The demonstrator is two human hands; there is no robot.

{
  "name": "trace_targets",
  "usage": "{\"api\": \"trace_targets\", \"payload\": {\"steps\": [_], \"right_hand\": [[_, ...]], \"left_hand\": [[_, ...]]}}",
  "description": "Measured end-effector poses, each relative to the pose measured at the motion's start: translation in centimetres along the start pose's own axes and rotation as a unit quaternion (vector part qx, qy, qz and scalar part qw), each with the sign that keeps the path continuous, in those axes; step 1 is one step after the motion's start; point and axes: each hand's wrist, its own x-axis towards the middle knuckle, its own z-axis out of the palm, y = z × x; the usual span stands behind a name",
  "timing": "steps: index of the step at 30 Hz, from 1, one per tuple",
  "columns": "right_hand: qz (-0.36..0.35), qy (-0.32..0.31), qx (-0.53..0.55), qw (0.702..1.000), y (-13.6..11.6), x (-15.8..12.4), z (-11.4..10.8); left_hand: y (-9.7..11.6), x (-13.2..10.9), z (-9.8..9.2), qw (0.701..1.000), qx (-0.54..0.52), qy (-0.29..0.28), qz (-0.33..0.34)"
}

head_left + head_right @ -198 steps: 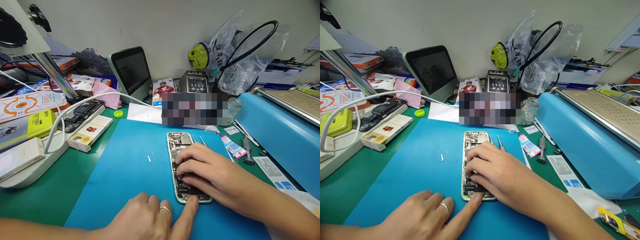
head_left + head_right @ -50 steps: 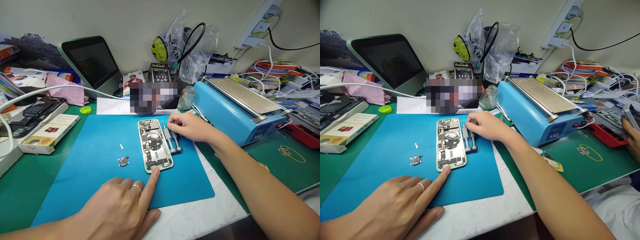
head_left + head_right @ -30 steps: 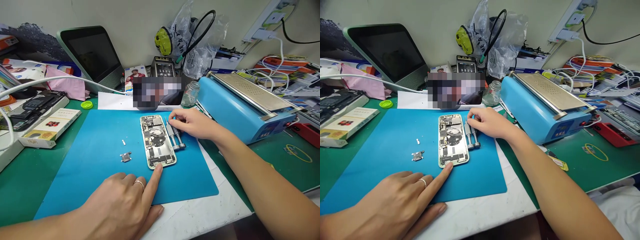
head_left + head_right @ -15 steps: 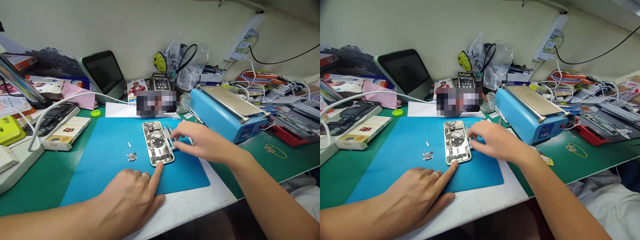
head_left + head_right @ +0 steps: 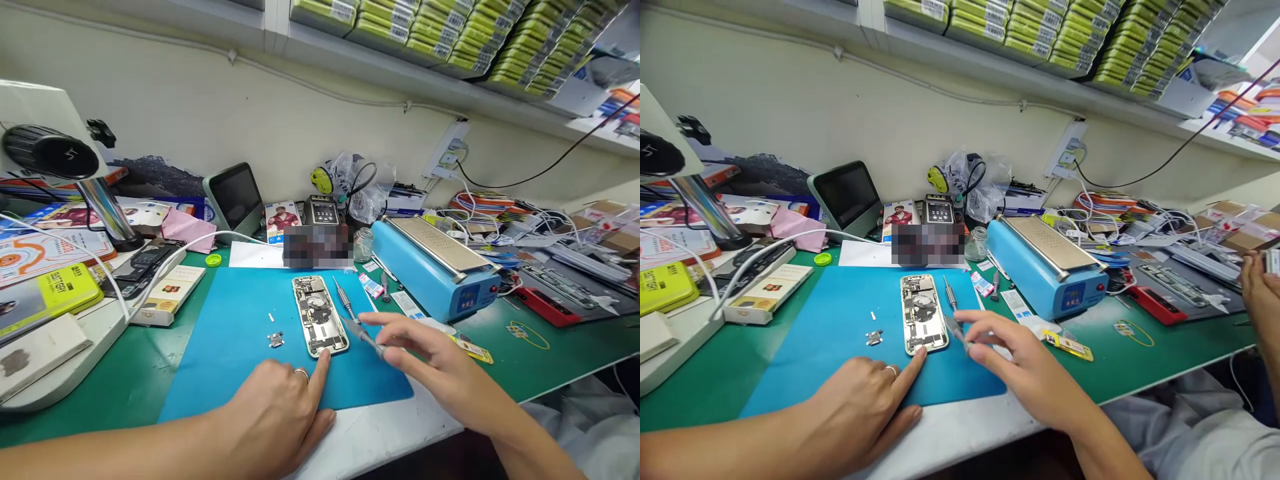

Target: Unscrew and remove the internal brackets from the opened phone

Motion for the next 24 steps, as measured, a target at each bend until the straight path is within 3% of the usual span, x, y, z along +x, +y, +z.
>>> {"api": "trace_targets", "payload": {"steps": [3, 7, 13, 17, 24], "right_hand": [[0.105, 0.036, 0.173, 0.979, 0.2, -3.0, 0.6], [0.093, 0.092, 0.291, 0.948, 0.2, -3.8, 2.1], [0.050, 0.174, 0.232, 0.956, -1.4, 0.0, 3.0], [0.016, 0.222, 0.170, 0.960, -0.4, 1.6, 3.8], [-0.082, 0.213, 0.062, 0.972, 1.9, 1.9, 5.2]], "left_hand": [[0.0, 0.0, 0.1, 1.000, -0.003, 0.011, 0.000], [0.0, 0.0, 0.2, 1.000, -0.004, 0.018, -0.002], [0.1, -0.2, -0.1, 1.000, -0.001, 0.021, -0.003], [0.0, -0.2, 0.1, 1.000, 0.002, 0.031, 0.000], [-0.3, -0.1, 0.8, 0.999, 0.016, 0.038, 0.009]]}}
